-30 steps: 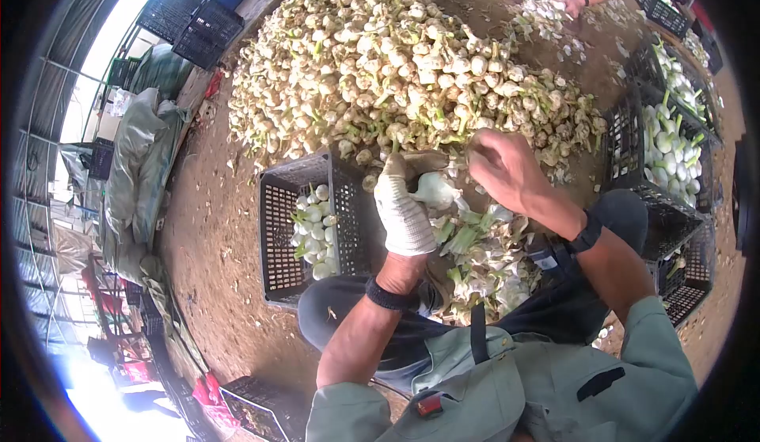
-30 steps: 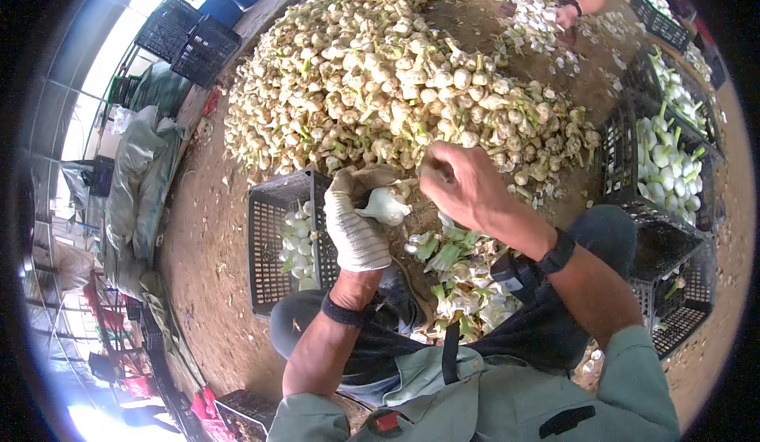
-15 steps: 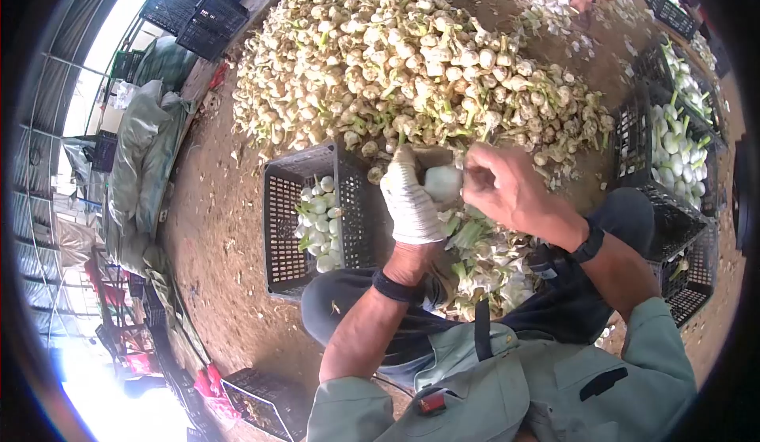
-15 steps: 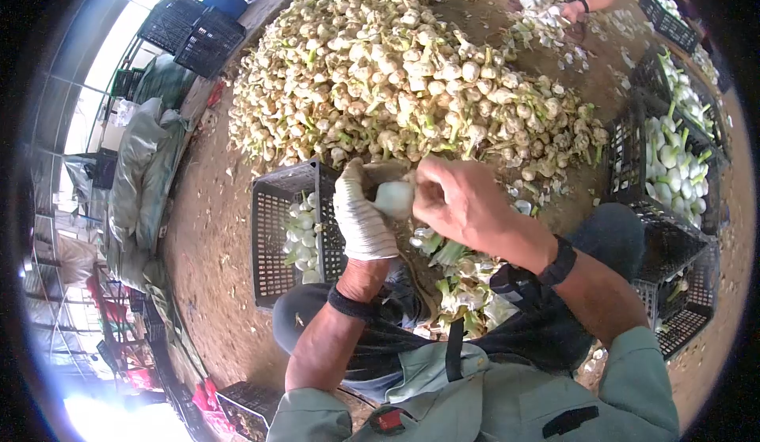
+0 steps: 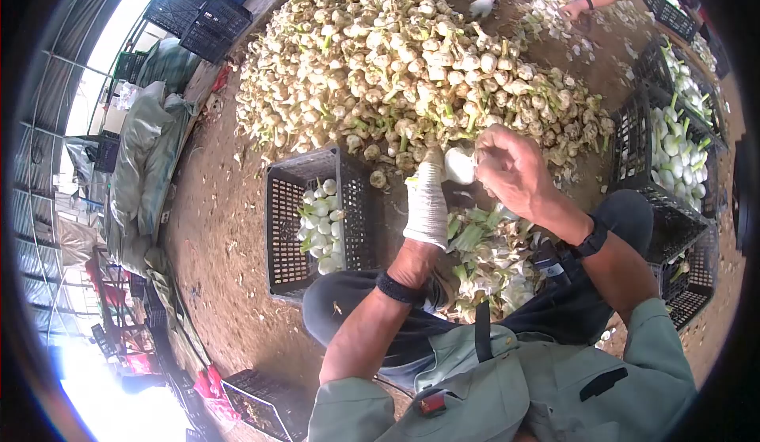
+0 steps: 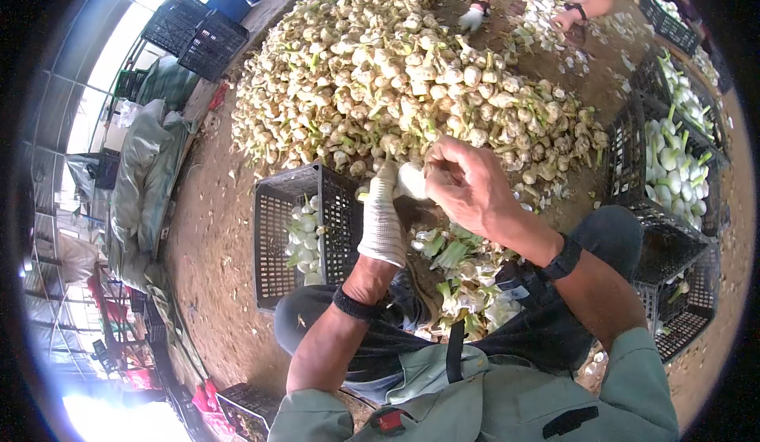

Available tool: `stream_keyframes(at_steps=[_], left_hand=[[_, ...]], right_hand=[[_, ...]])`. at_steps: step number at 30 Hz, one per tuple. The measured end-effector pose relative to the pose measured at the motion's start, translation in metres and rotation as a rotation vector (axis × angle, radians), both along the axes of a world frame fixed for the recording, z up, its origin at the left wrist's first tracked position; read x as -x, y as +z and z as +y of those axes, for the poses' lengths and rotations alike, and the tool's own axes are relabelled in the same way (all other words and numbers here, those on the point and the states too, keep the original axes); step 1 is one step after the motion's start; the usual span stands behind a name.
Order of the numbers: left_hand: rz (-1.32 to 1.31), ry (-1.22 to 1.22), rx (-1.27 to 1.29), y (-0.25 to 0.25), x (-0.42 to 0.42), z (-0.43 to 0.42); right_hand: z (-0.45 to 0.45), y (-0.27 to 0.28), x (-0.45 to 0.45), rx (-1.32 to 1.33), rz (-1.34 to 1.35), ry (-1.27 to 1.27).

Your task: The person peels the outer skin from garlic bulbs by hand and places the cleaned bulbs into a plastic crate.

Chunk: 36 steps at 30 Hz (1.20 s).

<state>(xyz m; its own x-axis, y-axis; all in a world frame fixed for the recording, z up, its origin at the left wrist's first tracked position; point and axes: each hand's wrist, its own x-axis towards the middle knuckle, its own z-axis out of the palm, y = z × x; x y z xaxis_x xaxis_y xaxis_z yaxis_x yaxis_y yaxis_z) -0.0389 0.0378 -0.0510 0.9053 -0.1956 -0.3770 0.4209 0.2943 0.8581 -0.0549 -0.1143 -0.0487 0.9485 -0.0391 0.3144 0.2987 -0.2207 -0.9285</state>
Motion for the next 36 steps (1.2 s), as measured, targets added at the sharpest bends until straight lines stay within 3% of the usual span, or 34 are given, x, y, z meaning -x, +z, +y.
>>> stream_keyframes(at_steps=[1, 7, 9, 10, 17, 20, 21, 22, 25, 27, 28, 30, 33, 36], left_hand=[[0.100, -0.076, 0.038, -0.002, 0.000, 0.000], [-0.090, -0.091, 0.087, -0.002, 0.004, 0.004], [-0.072, 0.007, 0.120, 0.001, 0.005, 0.004], [-0.074, 0.013, 0.120, 0.003, 0.004, 0.007], [-0.044, 0.056, 0.279, 0.006, 0.007, 0.030], [-0.013, 0.305, 0.380, 0.029, 0.001, 0.047], [-0.135, 0.300, 0.375, 0.038, -0.002, 0.066], [-0.209, 0.480, 0.347, 0.047, -0.005, 0.080], [-0.366, 0.651, 0.602, 0.056, -0.004, 0.129], [-0.340, 0.605, 0.717, 0.060, 0.005, 0.143], [-0.338, 0.619, 0.717, 0.064, 0.007, 0.145], [-0.376, 0.383, 0.700, 0.073, 0.012, 0.141], [-0.407, 0.283, 0.783, 0.095, 0.012, 0.143], [-0.446, 0.395, 0.772, 0.108, 0.012, 0.144]], right_hand=[[-0.001, -0.001, -0.001, 0.000, 0.000, 0.001], [-0.023, -0.030, -0.021, 0.206, 0.051, -0.237], [-0.025, -0.029, -0.025, 0.078, 0.165, -0.137], [-0.021, -0.022, -0.022, 0.198, 0.129, -0.170], [-0.013, -0.014, -0.012, 0.225, 0.101, 0.031], [-0.013, -0.025, -0.016, 0.456, 0.162, 0.051], [-0.014, -0.028, -0.016, 0.607, 0.193, 0.044], [-0.016, -0.046, -0.016, 0.632, 0.057, 0.010], [-0.014, -0.057, -0.015, 0.762, 0.085, 0.105], [-0.003, -0.072, -0.021, 0.779, 0.064, 0.121], [0.003, -0.078, -0.024, 0.849, 0.183, 0.208], [0.015, -0.096, -0.031, 0.950, 0.359, 0.356], [0.037, -0.116, -0.042, 1.083, 0.412, 0.510], [0.060, -0.171, -0.067, 0.954, 0.466, 0.403]])
